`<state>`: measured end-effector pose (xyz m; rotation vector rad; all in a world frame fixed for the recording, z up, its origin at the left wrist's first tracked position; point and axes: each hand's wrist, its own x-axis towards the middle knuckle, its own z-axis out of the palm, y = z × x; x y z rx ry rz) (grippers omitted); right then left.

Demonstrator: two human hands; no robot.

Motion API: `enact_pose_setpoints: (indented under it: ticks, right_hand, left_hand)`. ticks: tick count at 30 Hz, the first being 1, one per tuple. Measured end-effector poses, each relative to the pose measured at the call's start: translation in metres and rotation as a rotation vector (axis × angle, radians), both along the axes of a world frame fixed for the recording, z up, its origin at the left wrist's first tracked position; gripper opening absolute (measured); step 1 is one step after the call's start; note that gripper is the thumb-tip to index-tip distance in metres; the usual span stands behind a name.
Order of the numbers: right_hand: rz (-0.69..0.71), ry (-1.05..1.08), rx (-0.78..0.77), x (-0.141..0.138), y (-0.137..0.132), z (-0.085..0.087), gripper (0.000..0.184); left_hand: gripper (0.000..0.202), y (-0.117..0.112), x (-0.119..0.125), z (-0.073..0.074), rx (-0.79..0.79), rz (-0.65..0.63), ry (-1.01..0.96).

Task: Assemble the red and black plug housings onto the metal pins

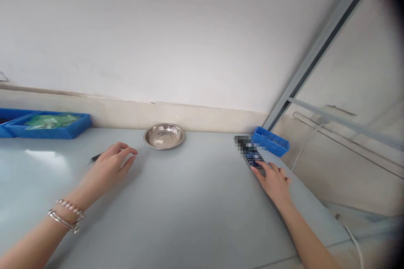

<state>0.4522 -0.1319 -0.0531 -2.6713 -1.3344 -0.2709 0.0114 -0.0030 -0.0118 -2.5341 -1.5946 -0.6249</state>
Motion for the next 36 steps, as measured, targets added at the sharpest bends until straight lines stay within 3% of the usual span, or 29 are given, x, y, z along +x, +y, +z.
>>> enact_pose_setpoints:
  ticks: [15, 36]
  right_hand:
    - [0.034, 0.063, 0.001, 0.001, -0.001, -0.002, 0.045]
    - [0.039, 0.062, 0.019, 0.003, -0.001, -0.006, 0.045]
  left_hand:
    - [0.034, -0.005, 0.009, 0.001, 0.044, -0.068, -0.062]
    - [0.029, -0.014, 0.014, 0.009, 0.123, -0.036, -0.061]
